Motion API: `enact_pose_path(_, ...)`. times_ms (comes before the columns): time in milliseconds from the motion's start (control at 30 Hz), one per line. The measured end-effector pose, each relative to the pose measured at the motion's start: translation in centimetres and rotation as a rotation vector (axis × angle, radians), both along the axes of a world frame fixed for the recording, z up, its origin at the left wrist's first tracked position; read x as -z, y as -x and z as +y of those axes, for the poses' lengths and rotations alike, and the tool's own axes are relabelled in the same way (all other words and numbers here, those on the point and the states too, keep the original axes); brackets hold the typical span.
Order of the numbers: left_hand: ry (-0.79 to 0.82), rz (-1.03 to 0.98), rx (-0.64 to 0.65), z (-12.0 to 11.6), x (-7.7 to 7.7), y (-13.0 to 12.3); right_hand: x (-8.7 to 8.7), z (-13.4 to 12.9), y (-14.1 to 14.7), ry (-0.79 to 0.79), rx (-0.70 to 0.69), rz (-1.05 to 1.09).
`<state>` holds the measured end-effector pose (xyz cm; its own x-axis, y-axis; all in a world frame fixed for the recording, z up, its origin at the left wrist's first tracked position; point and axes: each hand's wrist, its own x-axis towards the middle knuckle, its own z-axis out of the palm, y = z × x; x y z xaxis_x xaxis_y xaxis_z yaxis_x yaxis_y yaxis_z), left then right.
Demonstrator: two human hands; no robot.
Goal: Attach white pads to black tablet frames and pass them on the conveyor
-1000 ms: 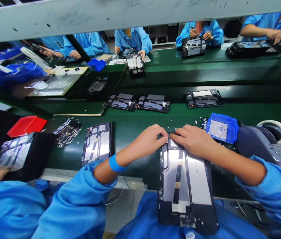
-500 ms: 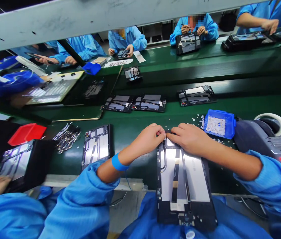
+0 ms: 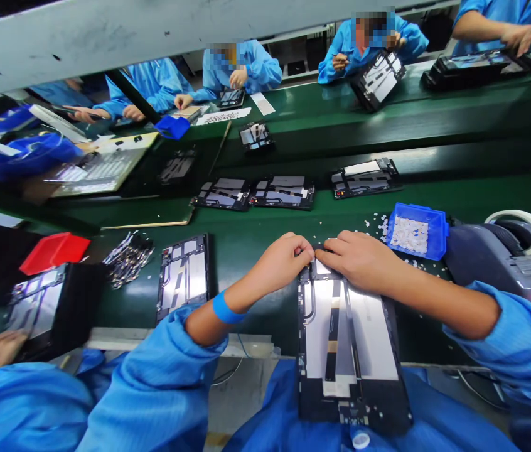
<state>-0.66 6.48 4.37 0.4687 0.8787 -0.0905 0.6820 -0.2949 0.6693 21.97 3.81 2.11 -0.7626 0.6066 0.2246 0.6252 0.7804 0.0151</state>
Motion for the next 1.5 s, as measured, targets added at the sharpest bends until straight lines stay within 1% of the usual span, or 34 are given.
enact_pose_path(367, -0.102, 0.070, 0.014, -0.6, 0.3, -0.2, 0.1, 0.0, 0.0, -0.001, 0.005, -0.002)
enact_pose_path(500, -0.134, 0.059, -0.008, -1.1, 0.7, -0.2, 0.1, 0.1, 0.0, 0.017, 0.000, -0.001)
enact_pose_path(567, -0.116, 0.021, -0.043, -1.1, 0.9, -0.1, 0.1, 0.1, 0.0, 0.019, -0.003, -0.003)
enact_pose_path(633, -0.036, -0.050, -0.112, -0.8, 1.1, 0.1, 0.1, 0.1, -0.1, 0.017, 0.001, -0.003)
enact_pose_path(733, 0.195, -0.177, -0.197, 0.1, 1.4, 0.2, 0.1, 0.0, -0.1, 0.015, 0.007, 0.000)
enact_pose_path(833, 0.416, -0.314, -0.196, 0.9, 1.8, 0.1, 0.1, 0.0, -0.1, 0.012, 0.000, 0.010)
enact_pose_path(900, 0.459, -0.351, -0.191, 1.3, 1.9, -0.2, 0.2, 0.1, -0.1, 0.012, -0.002, 0.016)
enact_pose_path(1067, 0.424, -0.268, -0.160, 1.0, 1.7, -0.4, 0.8, 0.0, -0.4, 0.020, 0.003, 0.019)
enact_pose_path(1167, 0.349, -0.286, -0.191, 0.2, 1.8, -0.2, 1.0, 0.1, -0.2, 0.006, 0.005, 0.032)
enact_pose_path(1267, 0.339, -0.308, -0.220, -0.4, 2.0, 0.1, 0.8, 0.5, 0.2, -0.019, 0.007, 0.061)
enact_pose_path(1333, 0.278, -0.268, -0.226, -1.0, 1.9, 0.6, 0.5, 0.3, -0.1, -0.049, 0.018, 0.120)
enact_pose_path(1400, 0.168, -0.226, -0.252, -2.2, 1.8, 1.4, 0.1, -0.8, -1.4, -0.090, 0.081, 0.252)
enact_pose_path(1467, 0.136, -0.210, -0.278, -4.3, 1.8, 2.6, -0.2, -3.1, -3.4, -0.083, 0.235, 0.404)
enact_pose_path(1500, 0.161, -0.206, -0.269, -5.6, 1.8, 3.2, -0.2, -4.6, -4.5, -0.041, 0.336, 0.458)
